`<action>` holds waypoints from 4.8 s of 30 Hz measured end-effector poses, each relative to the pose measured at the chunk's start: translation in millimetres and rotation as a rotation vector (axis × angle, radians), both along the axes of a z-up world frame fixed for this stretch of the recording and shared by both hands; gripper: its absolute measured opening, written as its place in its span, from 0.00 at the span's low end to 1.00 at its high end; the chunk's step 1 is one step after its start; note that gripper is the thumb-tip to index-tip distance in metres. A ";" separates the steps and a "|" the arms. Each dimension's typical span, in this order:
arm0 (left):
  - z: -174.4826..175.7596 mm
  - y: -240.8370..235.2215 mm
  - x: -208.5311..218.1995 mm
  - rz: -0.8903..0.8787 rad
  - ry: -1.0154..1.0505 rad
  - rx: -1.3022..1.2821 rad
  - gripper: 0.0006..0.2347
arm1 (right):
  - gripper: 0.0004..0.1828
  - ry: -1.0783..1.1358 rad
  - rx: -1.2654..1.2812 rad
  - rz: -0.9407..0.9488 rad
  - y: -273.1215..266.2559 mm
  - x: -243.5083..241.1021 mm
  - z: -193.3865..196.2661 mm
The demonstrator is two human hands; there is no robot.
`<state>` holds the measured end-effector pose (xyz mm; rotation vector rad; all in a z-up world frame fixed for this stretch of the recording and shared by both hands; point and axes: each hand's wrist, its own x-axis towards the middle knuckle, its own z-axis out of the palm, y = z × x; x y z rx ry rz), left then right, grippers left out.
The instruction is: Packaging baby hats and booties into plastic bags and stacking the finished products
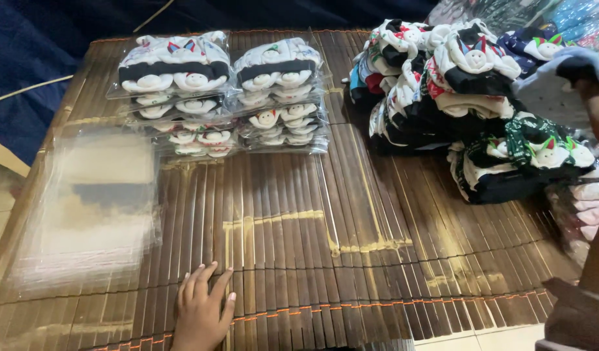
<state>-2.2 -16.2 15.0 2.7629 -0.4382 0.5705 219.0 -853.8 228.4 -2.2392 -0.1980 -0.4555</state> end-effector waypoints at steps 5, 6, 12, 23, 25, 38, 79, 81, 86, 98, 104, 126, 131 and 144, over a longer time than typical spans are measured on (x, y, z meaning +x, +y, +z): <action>12.3 -3.5 -2.6 0.000 0.002 0.016 0.23 | 0.18 0.171 -0.406 -0.477 331.2 -124.7 117.3; 12.6 -4.8 -2.4 0.008 0.007 0.012 0.23 | 0.18 0.173 -0.412 -0.469 357.7 -121.6 120.5; 10.2 -2.4 -3.8 0.040 0.086 0.053 0.22 | 0.18 0.673 -0.393 -0.171 483.3 -116.3 70.2; 20.2 -4.2 -5.1 0.039 0.088 -0.024 0.23 | 0.49 0.094 -0.545 0.314 607.8 -200.3 -139.6; 16.8 -3.4 -4.8 0.047 0.089 -0.041 0.25 | 0.45 0.128 -0.512 0.373 597.0 -207.2 -116.6; 50.2 -60.6 16.6 -0.246 0.133 -0.052 0.25 | 0.37 0.065 -0.695 0.165 515.9 -184.7 -154.1; 69.9 -73.6 84.0 -0.592 0.321 -0.176 0.13 | 0.18 0.567 1.373 -0.322 451.3 -210.1 -96.6; 75.1 -73.1 82.7 -0.576 0.415 -0.192 0.10 | 0.20 0.609 1.352 -0.376 453.4 -210.2 -94.6; 76.5 -96.7 70.3 -0.524 -0.168 0.079 0.05 | 0.19 0.586 1.332 -0.340 446.0 -209.4 -115.7; 66.0 -113.5 94.8 -0.208 0.179 -0.143 0.09 | 0.19 -0.524 -0.482 0.253 539.4 -232.0 -110.6; 57.0 -115.4 93.2 -0.158 0.053 -0.155 0.09 | 0.30 -0.340 -0.838 0.252 523.0 -216.3 -164.3; 19.0 -122.5 44.4 -0.340 -0.051 -0.096 0.15 | 0.22 -0.445 -0.578 0.138 569.9 -218.1 -86.4; 93.6 -169.5 43.2 0.215 0.904 -0.034 0.28 | 0.31 -0.287 -0.528 0.547 640.4 -187.7 -88.2; -65.5 -133.7 58.6 -0.178 -0.190 0.053 0.08 | 0.30 0.287 -0.777 0.570 701.9 -113.7 -168.3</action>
